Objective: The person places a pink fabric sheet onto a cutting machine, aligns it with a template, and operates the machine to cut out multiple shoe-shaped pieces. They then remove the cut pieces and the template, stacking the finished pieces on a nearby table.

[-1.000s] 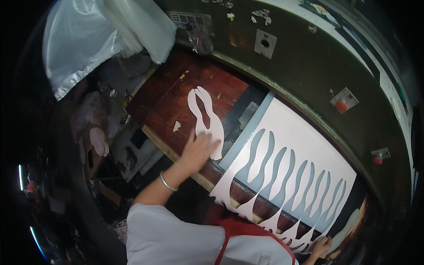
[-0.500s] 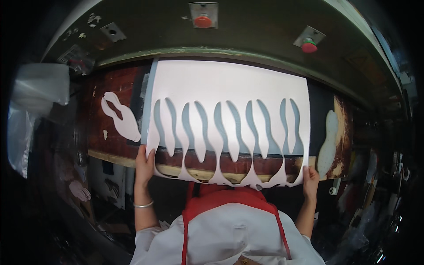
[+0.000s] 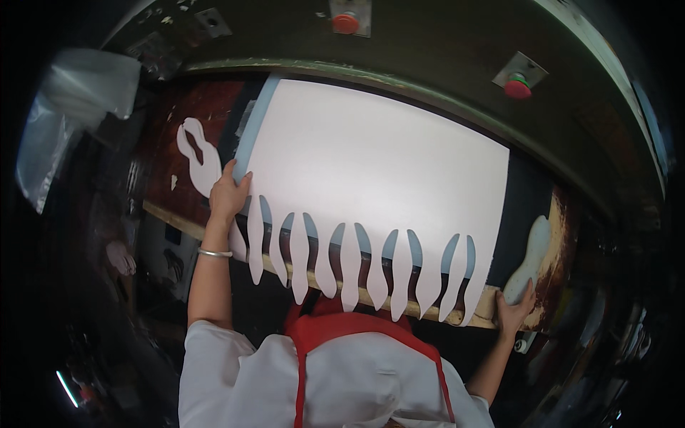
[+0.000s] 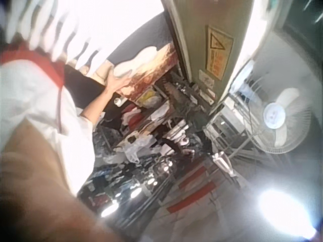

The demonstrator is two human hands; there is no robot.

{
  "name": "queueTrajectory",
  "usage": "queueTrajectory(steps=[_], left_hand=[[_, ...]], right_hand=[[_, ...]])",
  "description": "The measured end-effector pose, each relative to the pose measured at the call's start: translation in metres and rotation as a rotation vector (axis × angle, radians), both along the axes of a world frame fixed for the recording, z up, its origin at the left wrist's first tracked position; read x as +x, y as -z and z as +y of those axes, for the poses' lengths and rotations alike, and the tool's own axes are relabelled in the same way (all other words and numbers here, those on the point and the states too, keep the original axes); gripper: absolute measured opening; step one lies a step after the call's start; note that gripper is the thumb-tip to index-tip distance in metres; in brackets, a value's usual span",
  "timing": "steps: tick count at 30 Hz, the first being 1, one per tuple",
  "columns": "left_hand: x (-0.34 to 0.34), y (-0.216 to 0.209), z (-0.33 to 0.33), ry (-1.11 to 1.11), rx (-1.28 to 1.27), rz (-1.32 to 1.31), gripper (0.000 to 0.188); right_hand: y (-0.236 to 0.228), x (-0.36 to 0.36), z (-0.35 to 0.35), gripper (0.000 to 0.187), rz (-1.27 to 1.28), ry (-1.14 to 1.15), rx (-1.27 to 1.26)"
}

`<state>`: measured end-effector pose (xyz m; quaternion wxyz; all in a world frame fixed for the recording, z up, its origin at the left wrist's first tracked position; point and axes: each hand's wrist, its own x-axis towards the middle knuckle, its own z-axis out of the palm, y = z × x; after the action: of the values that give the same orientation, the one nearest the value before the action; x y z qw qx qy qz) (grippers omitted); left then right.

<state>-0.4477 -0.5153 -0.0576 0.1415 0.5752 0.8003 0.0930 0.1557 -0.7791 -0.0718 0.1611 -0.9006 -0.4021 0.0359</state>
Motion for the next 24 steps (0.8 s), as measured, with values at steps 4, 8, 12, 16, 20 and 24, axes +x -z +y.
queueTrajectory(steps=[4,8,12,16,20,24], left_hand=[[-0.005,-0.012,-0.006,0.127,-0.048,0.040,0.057],[-0.001,0.003,0.001,0.276,0.224,-0.050,0.051],[0.009,0.035,-0.003,0.321,0.547,0.128,0.037],[0.004,0.048,-0.011,0.329,0.562,0.108,0.037],[-0.003,0.047,-0.014,0.335,0.544,0.043,0.037],[-0.002,0.044,-0.016,0.324,0.529,-0.027,0.037]], right_hand=[[-0.014,-0.012,-0.001,0.083,0.167,-0.027,0.237],[-0.047,-0.055,0.006,0.072,0.249,0.013,0.266],[-0.064,-0.144,0.036,0.079,0.727,-0.246,0.526],[-0.067,-0.254,0.120,0.081,1.219,-0.482,0.509],[-0.056,-0.357,0.210,0.077,1.031,-0.580,0.313],[-0.042,-0.407,0.243,0.073,0.398,-0.702,0.197]])
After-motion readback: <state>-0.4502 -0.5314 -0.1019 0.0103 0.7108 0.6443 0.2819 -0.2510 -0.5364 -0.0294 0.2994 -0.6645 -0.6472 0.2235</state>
